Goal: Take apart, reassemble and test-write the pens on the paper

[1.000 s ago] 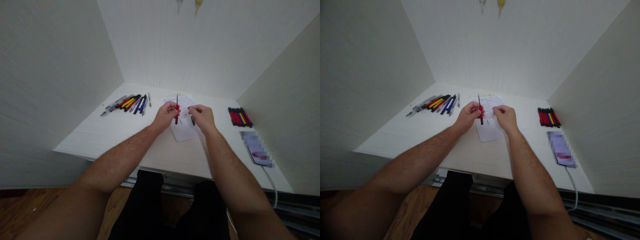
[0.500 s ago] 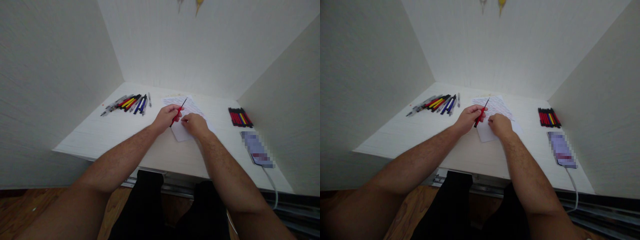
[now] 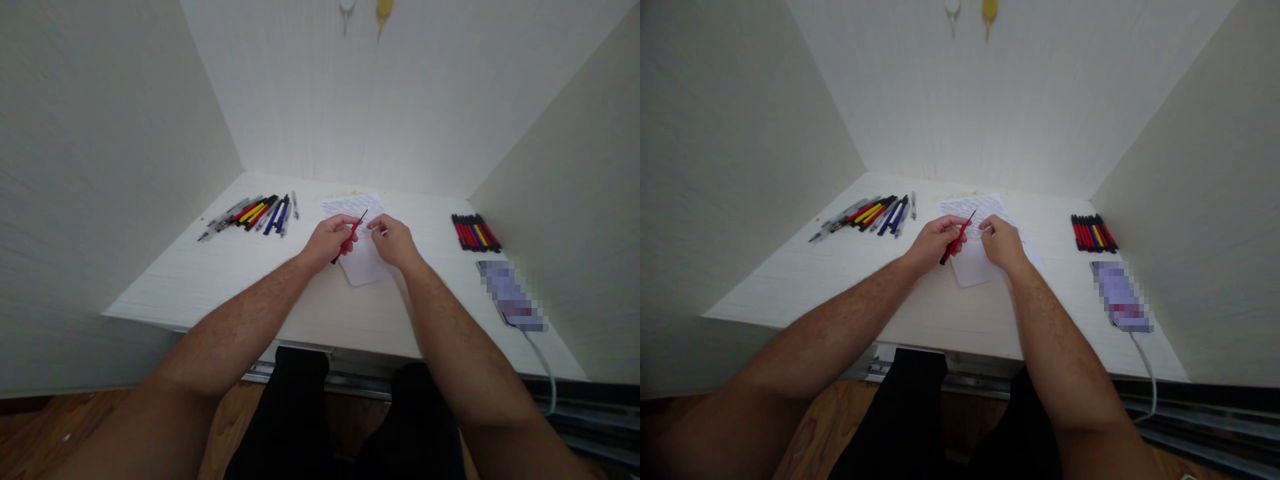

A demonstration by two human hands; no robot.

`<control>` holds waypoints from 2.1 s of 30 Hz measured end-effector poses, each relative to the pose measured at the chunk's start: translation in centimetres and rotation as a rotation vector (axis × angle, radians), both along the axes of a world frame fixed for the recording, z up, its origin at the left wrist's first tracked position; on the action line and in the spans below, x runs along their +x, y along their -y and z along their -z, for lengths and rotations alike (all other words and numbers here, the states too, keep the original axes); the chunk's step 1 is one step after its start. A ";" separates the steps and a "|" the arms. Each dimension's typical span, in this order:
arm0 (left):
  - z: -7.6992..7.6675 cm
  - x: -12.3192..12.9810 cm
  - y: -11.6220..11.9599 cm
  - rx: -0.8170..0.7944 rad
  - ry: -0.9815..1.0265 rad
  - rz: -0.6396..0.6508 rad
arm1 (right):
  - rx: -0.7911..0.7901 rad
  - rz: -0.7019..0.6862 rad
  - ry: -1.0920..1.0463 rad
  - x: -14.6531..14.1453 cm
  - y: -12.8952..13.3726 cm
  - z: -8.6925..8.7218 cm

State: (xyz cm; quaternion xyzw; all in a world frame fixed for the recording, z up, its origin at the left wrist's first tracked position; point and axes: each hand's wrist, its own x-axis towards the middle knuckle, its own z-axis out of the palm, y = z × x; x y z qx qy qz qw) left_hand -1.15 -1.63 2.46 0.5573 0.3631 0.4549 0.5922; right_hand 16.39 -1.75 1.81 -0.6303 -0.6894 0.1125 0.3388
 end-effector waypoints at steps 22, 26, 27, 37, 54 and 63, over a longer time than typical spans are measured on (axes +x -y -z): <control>-0.2 0.2 0.3 -0.016 -0.162 0.076 | 0.071 0.069 -0.976 -0.1 -0.2 -1.5; -0.1 0.1 0.2 -0.007 -0.159 0.081 | 0.043 0.047 -0.952 -0.2 0.0 -1.8; -0.1 0.1 0.2 -0.005 -0.160 0.081 | 0.033 0.040 -0.943 -0.2 0.1 -1.8; -0.1 0.1 0.2 0.034 -0.156 0.065 | -0.119 0.017 -0.734 0.5 -0.1 -1.1; 0.3 0.0 -0.1 0.051 -0.166 0.031 | -0.133 0.214 -0.117 2.3 -1.3 0.7; -0.1 0.1 0.3 0.030 -0.209 0.049 | 0.039 0.072 -1.158 1.6 -0.5 -2.1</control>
